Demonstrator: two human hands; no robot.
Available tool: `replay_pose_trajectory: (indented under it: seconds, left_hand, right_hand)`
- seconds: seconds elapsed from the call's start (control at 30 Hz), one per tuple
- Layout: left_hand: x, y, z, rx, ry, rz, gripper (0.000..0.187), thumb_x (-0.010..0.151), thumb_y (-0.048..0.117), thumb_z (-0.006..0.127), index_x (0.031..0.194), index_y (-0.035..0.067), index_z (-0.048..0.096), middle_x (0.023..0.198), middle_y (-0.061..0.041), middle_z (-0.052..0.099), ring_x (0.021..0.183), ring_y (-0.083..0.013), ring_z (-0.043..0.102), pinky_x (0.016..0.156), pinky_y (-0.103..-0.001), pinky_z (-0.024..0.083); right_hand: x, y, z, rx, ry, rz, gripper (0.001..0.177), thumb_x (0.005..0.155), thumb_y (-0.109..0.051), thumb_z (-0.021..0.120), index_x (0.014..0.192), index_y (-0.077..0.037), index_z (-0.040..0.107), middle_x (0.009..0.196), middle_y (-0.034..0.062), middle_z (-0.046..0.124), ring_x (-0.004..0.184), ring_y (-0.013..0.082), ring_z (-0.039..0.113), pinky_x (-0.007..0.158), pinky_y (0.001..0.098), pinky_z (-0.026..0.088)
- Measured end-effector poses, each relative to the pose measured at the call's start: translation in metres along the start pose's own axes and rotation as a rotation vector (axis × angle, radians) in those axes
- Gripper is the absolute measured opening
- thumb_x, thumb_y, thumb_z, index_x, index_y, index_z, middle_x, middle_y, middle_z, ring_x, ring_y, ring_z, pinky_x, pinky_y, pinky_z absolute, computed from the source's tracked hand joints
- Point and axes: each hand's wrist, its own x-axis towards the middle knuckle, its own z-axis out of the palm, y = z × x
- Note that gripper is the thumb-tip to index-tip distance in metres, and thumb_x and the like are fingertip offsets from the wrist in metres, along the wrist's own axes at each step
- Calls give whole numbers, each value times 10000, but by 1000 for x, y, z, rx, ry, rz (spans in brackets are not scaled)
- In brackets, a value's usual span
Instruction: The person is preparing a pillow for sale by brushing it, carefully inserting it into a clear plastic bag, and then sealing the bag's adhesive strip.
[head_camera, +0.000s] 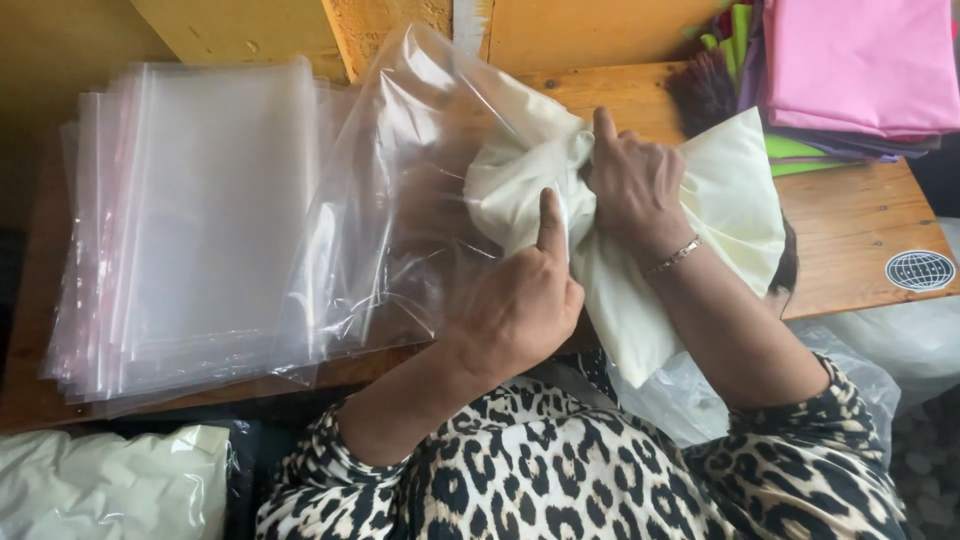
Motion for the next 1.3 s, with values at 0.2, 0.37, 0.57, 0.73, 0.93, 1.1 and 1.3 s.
replay_pose_trajectory:
  seconds: [0.2, 0.37, 0.57, 0.73, 0.93, 1.1, 1.3]
  left_hand:
    - [67, -52, 56, 42, 422, 5, 691, 928, 127, 436, 1507, -200, 245, 807, -324, 708, 692, -429, 747, 547, -508, 617]
    - [67, -47, 64, 10, 306, 107, 695, 883, 135, 448, 1452, -238, 305, 761, -298, 710, 678, -437, 746, 502, -519, 602]
    - [36, -22, 66, 142, 623, 640, 681, 1020, 180, 591, 1547, -133, 293, 804, -143, 681, 522, -194, 579, 438, -339, 491]
    - [27, -12, 50, 79, 882, 877, 533, 1168, 138, 716, 1540, -61, 390, 1019, -90, 629, 806, -214, 625, 724, -356, 575]
    - [42, -28, 52, 312, 1198, 379, 750, 1110, 602, 694, 1579, 144, 329, 1320, -116, 618, 1078, -207, 570, 958, -384, 448]
    - [55, -74, 78, 243, 1099, 318, 432, 780, 153, 759, 1165, -3, 640, 1238, -213, 540, 1057, -383, 589, 984, -554, 486]
    - [47, -102, 103, 337, 1119, 303, 235, 734, 50, 615, 968, 43, 634, 1016, -141, 567, 872, -344, 590, 819, -489, 504]
  right_hand:
    - [-51, -51, -38, 176, 277, -361, 981, 743, -145, 697, 1632, -60, 291, 896, 199, 697, 768, 427, 724, 1043, 486, 384]
    - [-36, -17, -2, 272, 486, -471, 548, 812, -226, 705, 1341, -174, 572, 808, 15, 595, 670, 245, 657, 984, 421, 420]
    - [-41, 14, -64, 699, 453, -141, 251, 838, -28, 696, 1056, -150, 677, 879, -8, 573, 768, 150, 553, 696, 283, 380]
    - [-48, 52, -120, 743, 850, -234, 448, 1112, -325, 643, 1064, 109, 542, 970, 167, 512, 854, 286, 489, 797, 424, 407]
    - [-62, 41, -135, 377, 42, -208, 248, 828, -126, 837, 1017, -113, 677, 752, 42, 631, 646, 204, 562, 654, 356, 430]
    - [-54, 41, -57, 348, 0, -94, 450, 771, -207, 858, 1171, -189, 652, 899, 155, 709, 908, 438, 718, 742, 551, 535]
    - [-60, 60, -49, 554, 180, -32, 409, 813, -117, 886, 1164, -195, 690, 887, 121, 681, 864, 394, 697, 709, 484, 532]
